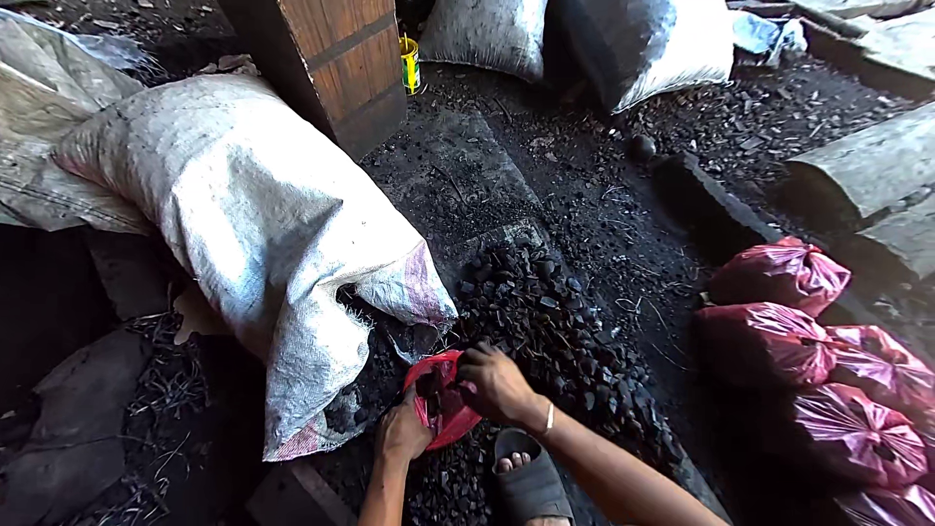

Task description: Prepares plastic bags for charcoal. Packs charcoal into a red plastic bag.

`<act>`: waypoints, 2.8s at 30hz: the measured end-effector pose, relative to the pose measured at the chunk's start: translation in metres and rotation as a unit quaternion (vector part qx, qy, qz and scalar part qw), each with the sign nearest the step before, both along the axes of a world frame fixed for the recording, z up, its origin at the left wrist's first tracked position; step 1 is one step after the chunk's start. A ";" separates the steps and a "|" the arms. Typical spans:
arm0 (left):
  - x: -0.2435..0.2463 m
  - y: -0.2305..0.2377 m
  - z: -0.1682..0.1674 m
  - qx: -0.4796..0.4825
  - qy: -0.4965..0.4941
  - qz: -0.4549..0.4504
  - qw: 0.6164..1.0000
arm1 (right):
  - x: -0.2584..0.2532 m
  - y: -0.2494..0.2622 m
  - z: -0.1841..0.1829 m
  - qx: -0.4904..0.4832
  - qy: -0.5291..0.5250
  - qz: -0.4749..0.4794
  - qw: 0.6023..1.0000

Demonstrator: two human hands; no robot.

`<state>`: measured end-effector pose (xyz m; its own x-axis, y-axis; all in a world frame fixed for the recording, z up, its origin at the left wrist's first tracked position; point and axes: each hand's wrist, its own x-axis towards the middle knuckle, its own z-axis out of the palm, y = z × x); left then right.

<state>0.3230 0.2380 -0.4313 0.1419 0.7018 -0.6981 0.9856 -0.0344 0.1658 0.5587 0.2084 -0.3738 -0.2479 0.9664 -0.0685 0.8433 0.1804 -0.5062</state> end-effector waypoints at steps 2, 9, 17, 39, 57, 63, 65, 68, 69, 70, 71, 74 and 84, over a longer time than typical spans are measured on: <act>-0.002 0.001 -0.004 0.006 -0.007 0.005 1.000 | -0.004 -0.001 -0.008 -0.014 -0.003 0.008 1.000; -0.004 0.001 -0.003 0.006 -0.010 0.001 1.000 | 0.099 0.051 -0.006 -0.061 -0.052 -0.248 0.965; 0.000 -0.001 -0.008 -0.003 0.015 -0.004 1.000 | 0.106 0.093 -0.037 -0.118 -0.143 -0.221 0.957; -0.002 0.004 -0.006 -0.031 -0.005 -0.024 0.999 | 0.133 0.072 -0.046 -0.038 -0.038 -0.230 0.972; 0.000 0.005 -0.002 -0.037 -0.015 -0.019 0.999 | 0.111 0.044 -0.013 -0.015 0.100 -0.201 0.974; 0.007 0.003 0.000 -0.044 -0.009 -0.013 0.999 | 0.010 -0.004 -0.044 -0.023 0.027 0.030 0.999; 0.006 0.003 -0.003 -0.040 -0.008 -0.011 0.999 | 0.005 -0.005 -0.046 0.009 0.017 0.023 1.000; 0.003 0.002 -0.005 -0.035 -0.008 -0.011 0.999 | 0.036 0.013 -0.028 0.024 0.009 -0.123 0.992; 0.003 0.002 -0.005 -0.038 -0.007 -0.014 0.999 | 0.054 0.023 -0.021 0.003 -0.013 -0.175 0.985; 0.003 0.003 -0.005 -0.039 -0.009 -0.015 0.999 | 0.072 0.034 -0.018 -0.025 -0.037 -0.216 0.975; 0.004 0.003 -0.004 -0.040 -0.010 -0.016 0.999 | 0.089 0.043 -0.017 -0.050 -0.058 -0.249 0.966; 0.005 0.004 -0.004 -0.041 -0.012 -0.015 0.999 | 0.119 0.065 -0.027 -0.080 -0.107 -0.289 0.948; 0.007 0.007 0.000 -0.048 -0.010 -0.018 0.999 | 0.121 0.072 -0.023 0.000 -0.085 -0.287 0.954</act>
